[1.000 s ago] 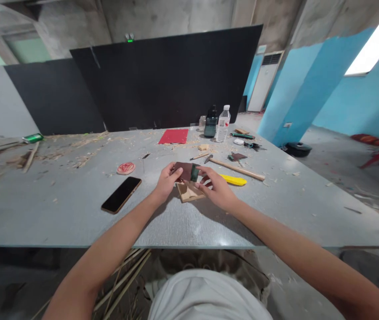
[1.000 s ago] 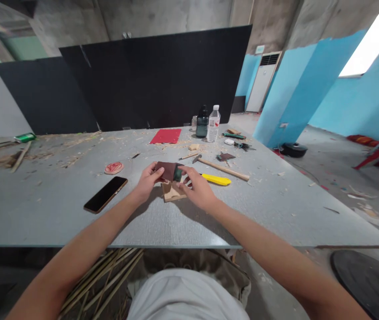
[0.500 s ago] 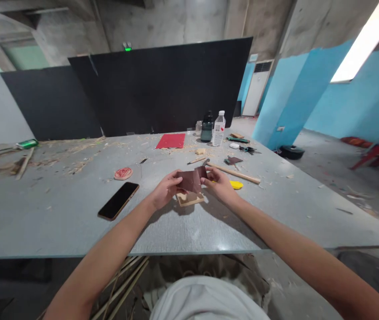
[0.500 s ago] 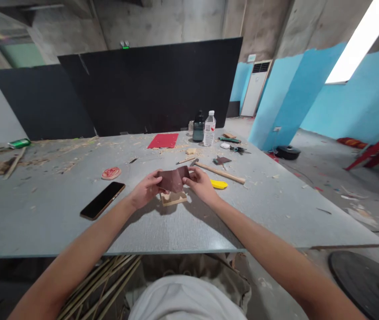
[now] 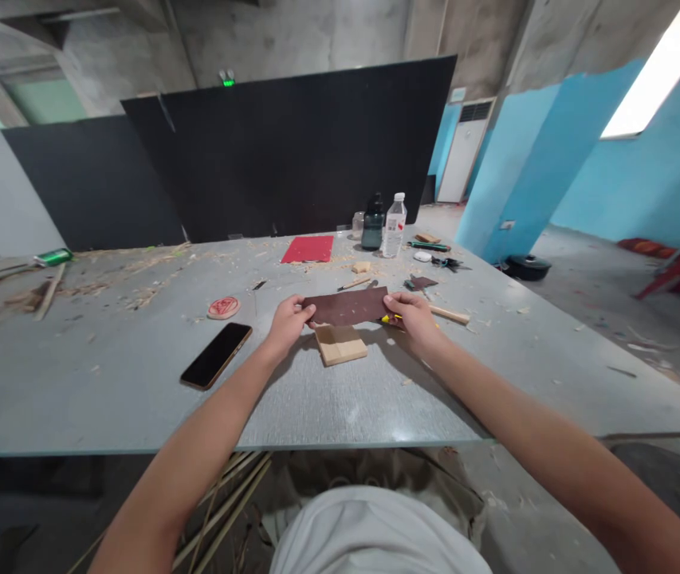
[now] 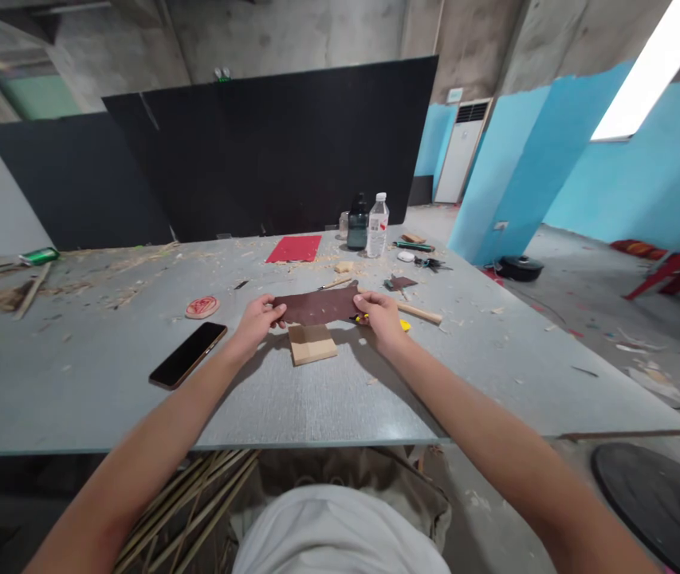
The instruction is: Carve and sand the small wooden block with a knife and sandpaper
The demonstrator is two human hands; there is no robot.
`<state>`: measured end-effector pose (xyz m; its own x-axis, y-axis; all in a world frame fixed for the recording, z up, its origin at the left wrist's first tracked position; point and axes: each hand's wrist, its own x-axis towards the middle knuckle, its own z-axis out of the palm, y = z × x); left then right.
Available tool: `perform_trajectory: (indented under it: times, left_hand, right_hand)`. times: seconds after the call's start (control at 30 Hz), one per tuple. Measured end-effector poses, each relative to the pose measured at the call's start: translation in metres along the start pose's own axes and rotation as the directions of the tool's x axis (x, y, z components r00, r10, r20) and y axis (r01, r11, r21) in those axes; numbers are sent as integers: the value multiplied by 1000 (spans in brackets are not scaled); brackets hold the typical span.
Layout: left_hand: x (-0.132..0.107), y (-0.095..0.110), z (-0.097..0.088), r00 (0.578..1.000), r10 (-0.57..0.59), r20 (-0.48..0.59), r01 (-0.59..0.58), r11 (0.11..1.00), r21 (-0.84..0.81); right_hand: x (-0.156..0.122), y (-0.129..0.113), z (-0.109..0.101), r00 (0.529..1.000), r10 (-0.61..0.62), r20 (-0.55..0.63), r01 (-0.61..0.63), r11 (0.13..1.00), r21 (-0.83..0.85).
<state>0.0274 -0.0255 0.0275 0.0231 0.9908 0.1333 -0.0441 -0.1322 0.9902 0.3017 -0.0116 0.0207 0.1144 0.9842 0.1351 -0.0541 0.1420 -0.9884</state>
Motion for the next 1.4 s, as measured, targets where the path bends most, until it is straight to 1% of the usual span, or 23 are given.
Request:
perform_trajectory:
  times: [0.13,0.27,0.37,0.47,0.53,0.6,0.67,0.73,0.77,0.83,0.87,0.9,0.93,1.0,1.03,1.07,1.13,1.2,1.23,1.3,1.33,1.37,1.4]
  left_hand:
    - [4,0,1,999,-34,4,34,999,-9]
    - [1,7,-2,998,-51,34,52,998,-38]
    - [-2,16,-7,998,-44,34,45,998,-32]
    - [-6,29,-12,1000,-18,2,18,1000,-3]
    - [-13,38,-19,999,-6,-38,8,999,33]
    - [-29,48,-32,995,7,-103,2,997,81]
    - [-53,56,-53,980,31,-195,-6,992,129]
    - [-83,62,-81,953,49,-298,7,983,184]
    - [-98,63,-95,933,54,-356,23,978,209]
    - [-128,63,-120,902,47,-429,65,968,243]
    - [-140,62,-129,903,21,-429,101,960,260]
    - [-150,59,-136,914,-12,-406,136,951,278]
    - [-158,57,-139,921,-43,-388,166,943,289]
    - [-165,51,-135,930,-76,-360,199,927,318]
    - [-165,48,-130,936,-83,-341,204,920,335]
    - [-162,44,-123,947,-90,-310,202,913,353]
    - [-153,37,-105,966,-102,-237,188,907,376]
    - [-142,28,-88,975,-112,-193,179,908,378]
    - [-137,23,-79,978,-118,-173,176,909,377]
    - [-130,15,-63,982,-138,-128,177,910,374]
    - [-128,12,-54,984,-142,-104,171,908,382]
    - [-127,10,-45,987,-144,-74,161,900,404]
    - [-127,9,-36,991,-132,-36,133,874,467]
  right_hand:
    - [10,2,-3,999,-4,-35,4,1000,-17]
    - [13,-1,-6,1000,-9,-2,9,1000,-15]
    - [8,-4,-3,997,-22,67,23,1000,-12]
    - [0,-5,2,987,-67,145,73,997,-32]
    - [-6,-5,6,973,-109,205,125,990,-67]
    - [-11,-5,8,949,-149,279,189,975,-120]
    - [-17,-5,10,914,-190,358,270,944,-188]
    - [-23,-7,12,859,-230,456,374,892,-254]
    - [-25,-9,14,820,-243,518,430,858,-279]
    - [-28,-15,21,730,-245,638,526,797,-297]
    - [-28,-18,26,680,-231,696,569,764,-303]
    - [-26,-22,32,629,-204,751,617,718,-322]
    - [-24,-25,40,579,-161,799,669,654,-353]
    - [-18,-30,57,485,-39,873,772,488,-407]
    - [-15,-31,67,453,26,891,809,407,-423]
    - [-12,-32,75,435,79,897,831,348,-433]
    - [-8,-32,88,428,133,894,841,304,-448]
    - [-5,-35,89,433,157,887,841,284,-461]
    - [-4,-37,85,435,157,887,842,279,-462]
    - [-1,-46,65,456,121,882,836,283,-471]
    - [0,-52,50,487,66,871,822,303,-482]
    - [1,-59,34,532,10,847,797,332,-505]
    - [2,-67,17,577,-26,816,764,371,-528]
